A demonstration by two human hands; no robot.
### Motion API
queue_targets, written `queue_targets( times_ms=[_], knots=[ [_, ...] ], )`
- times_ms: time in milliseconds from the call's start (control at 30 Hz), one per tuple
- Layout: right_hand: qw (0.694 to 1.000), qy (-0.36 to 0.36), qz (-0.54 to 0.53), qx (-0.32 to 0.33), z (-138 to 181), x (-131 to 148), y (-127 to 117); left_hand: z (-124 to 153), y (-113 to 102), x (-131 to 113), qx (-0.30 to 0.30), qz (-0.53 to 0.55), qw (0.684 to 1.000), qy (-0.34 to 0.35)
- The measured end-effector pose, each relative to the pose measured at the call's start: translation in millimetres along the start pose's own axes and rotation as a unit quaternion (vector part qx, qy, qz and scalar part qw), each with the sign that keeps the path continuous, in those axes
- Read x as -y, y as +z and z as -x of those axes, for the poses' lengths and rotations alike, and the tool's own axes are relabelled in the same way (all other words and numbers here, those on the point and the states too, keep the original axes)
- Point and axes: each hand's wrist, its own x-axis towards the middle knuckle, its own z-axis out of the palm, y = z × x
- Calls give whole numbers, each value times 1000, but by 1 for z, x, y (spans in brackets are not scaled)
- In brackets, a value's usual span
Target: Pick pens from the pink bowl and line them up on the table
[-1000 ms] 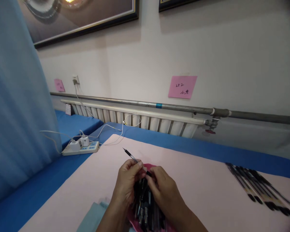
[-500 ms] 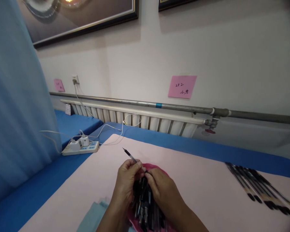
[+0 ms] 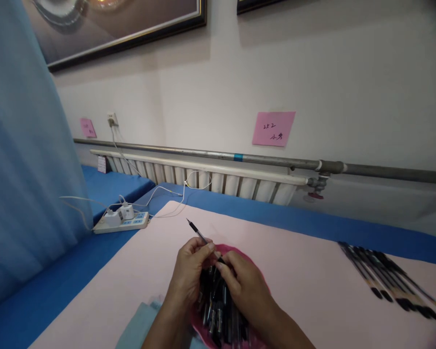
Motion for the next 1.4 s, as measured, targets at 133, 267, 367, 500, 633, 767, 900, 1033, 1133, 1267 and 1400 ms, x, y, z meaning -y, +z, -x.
queue_targets(
  times_ms=[133,267,367,500,633,767,900,1033,1133,1267,1400],
  knots=[
    [1000,9,-22,15,-2,0,-3,-2,-2,0,-7,-2,1000,-9],
    [997,23,-60,-34,-5,-2,-16,-5,-5,1,-30,-9,999,-22],
    [994,36,-49,-89,-7,-9,-27,-6,-6,0,-42,0,999,-22],
    [992,46,-18,-112,-7,-19,-38,-5,-6,-4,-29,4,999,-31],
    [993,43,-7,-109,-5,-21,-41,-3,-6,-12,-39,-52,998,-14],
    [994,42,-7,-98,-1,-20,-43,0,-11,-22,-56,-107,992,35],
    [994,68,-7,-79,4,-22,-45,0,-15,-26,-50,-102,993,31],
    [996,77,11,-52,9,-25,-50,0,-15,-28,-58,-99,993,19],
    [994,30,103,7,13,-27,-56,0,-15,-28,-62,-90,994,12],
    [966,-45,226,122,21,-20,-62,0,-15,-28,-66,-77,995,9],
    [956,-66,248,144,23,-10,-61,-1,-15,-28,-70,-75,995,11]
  ],
)
